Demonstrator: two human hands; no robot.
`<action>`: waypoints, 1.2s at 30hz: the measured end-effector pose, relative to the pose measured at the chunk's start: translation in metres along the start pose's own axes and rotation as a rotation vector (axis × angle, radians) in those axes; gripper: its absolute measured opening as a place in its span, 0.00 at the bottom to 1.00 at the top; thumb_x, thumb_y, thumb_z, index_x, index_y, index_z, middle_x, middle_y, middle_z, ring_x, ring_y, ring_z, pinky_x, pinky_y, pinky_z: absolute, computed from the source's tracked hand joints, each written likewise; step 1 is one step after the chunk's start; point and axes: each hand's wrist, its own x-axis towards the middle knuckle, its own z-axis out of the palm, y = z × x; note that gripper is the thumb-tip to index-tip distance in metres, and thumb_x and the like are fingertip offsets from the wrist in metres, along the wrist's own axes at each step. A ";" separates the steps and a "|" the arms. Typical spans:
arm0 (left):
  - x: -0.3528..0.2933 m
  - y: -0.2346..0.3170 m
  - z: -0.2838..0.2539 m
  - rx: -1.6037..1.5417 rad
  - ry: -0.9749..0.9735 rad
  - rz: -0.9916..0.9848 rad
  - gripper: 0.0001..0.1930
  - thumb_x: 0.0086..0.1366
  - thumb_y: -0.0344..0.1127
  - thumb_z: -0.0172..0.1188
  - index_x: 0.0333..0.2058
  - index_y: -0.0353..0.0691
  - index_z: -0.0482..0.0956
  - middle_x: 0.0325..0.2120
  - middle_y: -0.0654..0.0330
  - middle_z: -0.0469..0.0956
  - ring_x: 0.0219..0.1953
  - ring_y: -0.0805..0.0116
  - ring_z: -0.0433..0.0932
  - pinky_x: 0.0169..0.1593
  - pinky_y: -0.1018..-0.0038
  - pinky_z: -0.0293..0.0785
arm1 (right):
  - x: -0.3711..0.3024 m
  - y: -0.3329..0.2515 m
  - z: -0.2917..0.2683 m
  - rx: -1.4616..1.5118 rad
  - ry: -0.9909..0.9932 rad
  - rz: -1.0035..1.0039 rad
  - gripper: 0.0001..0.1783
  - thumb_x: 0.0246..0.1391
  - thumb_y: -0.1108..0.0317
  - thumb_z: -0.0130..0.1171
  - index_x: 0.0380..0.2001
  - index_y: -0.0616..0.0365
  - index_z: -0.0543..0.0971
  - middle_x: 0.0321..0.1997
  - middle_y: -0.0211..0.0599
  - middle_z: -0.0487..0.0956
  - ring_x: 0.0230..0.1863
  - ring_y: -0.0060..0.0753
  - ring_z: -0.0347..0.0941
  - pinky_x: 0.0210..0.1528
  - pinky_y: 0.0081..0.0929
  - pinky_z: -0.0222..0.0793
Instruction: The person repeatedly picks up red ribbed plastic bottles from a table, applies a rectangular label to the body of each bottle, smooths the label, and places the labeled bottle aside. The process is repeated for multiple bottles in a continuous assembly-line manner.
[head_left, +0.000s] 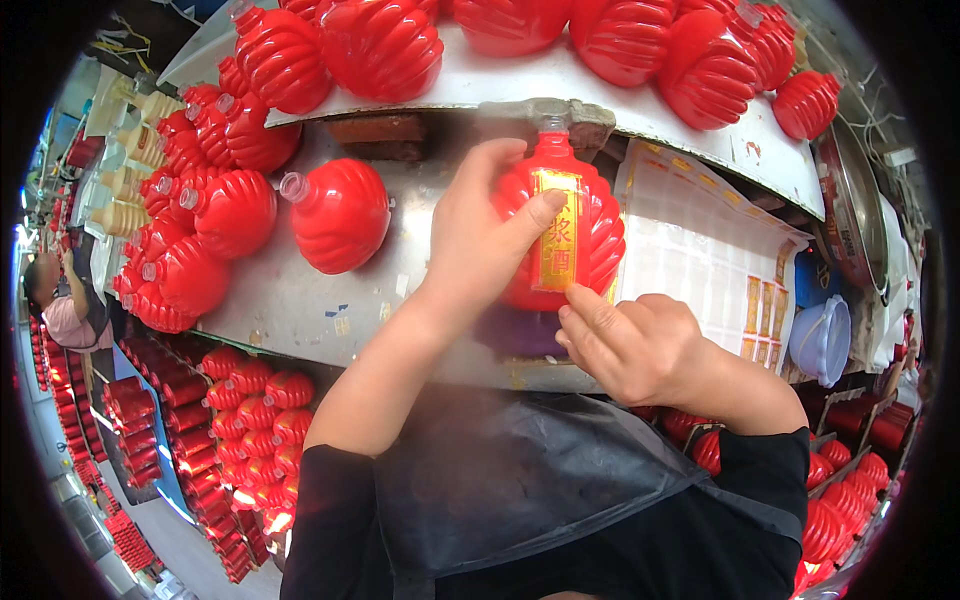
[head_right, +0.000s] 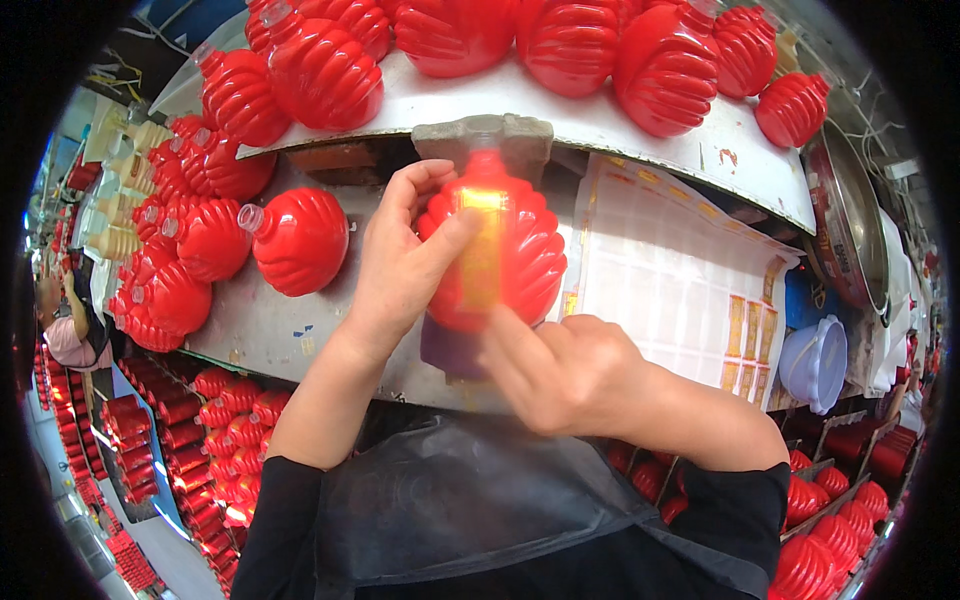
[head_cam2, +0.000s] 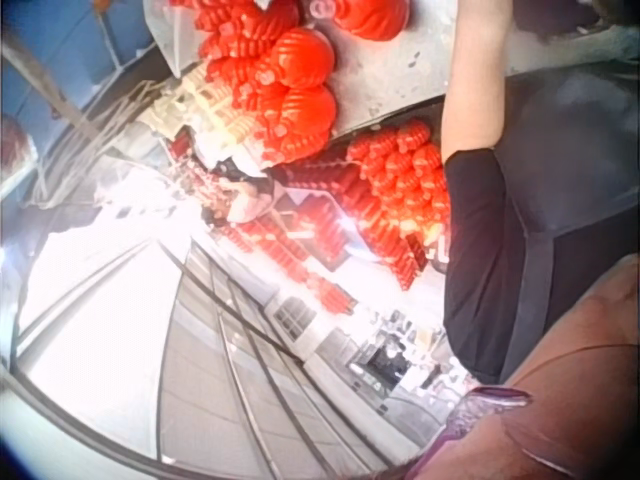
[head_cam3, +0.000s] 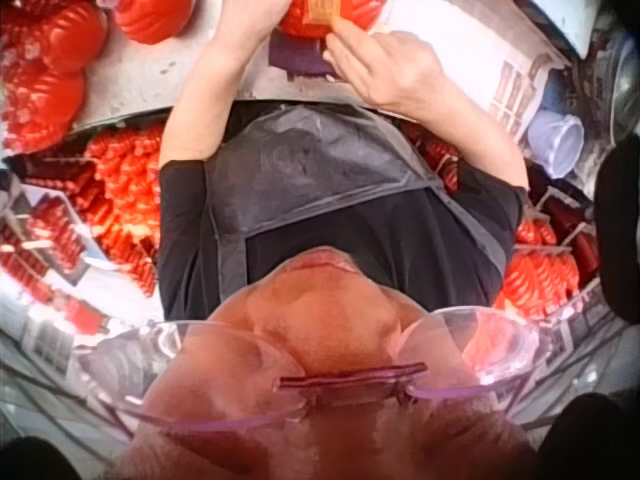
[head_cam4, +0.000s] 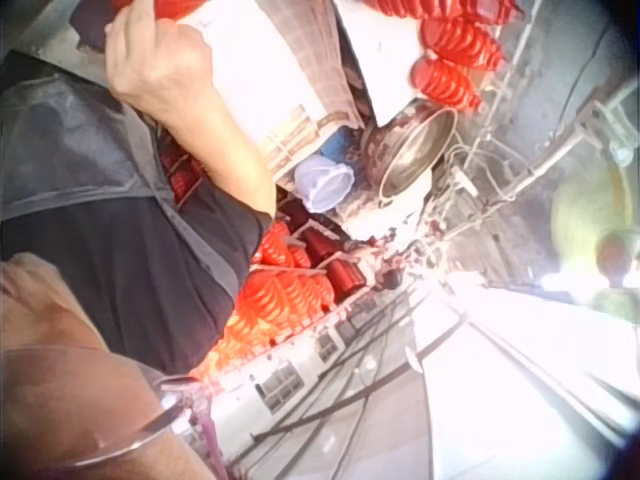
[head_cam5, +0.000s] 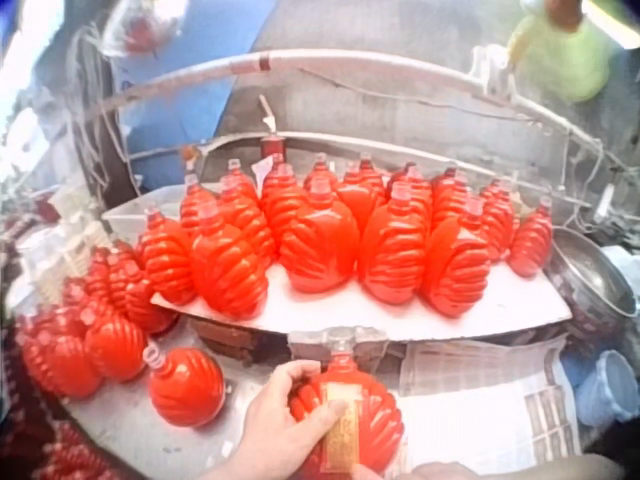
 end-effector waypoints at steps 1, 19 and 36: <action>-0.003 -0.002 -0.001 -0.005 0.011 0.016 0.36 0.64 0.48 0.72 0.62 0.31 0.70 0.57 0.42 0.76 0.62 0.49 0.76 0.64 0.59 0.72 | 0.002 0.001 0.001 0.075 0.113 0.012 0.18 0.50 0.67 0.74 0.45 0.61 0.86 0.46 0.45 0.86 0.24 0.26 0.77 0.24 0.24 0.71; -0.030 -0.010 0.003 0.349 0.045 0.327 0.47 0.54 0.49 0.79 0.65 0.32 0.64 0.61 0.41 0.69 0.62 0.42 0.71 0.66 0.54 0.69 | 0.024 0.064 0.028 0.635 -0.034 0.630 0.26 0.55 0.65 0.72 0.58 0.51 0.85 0.30 0.31 0.68 0.31 0.27 0.67 0.35 0.26 0.65; -0.028 -0.015 -0.010 0.032 -0.077 0.186 0.34 0.68 0.46 0.66 0.67 0.35 0.68 0.69 0.41 0.64 0.71 0.46 0.64 0.73 0.59 0.60 | 0.001 0.023 0.028 0.694 -0.025 0.950 0.42 0.52 0.53 0.70 0.69 0.56 0.74 0.44 0.47 0.84 0.37 0.35 0.78 0.45 0.31 0.75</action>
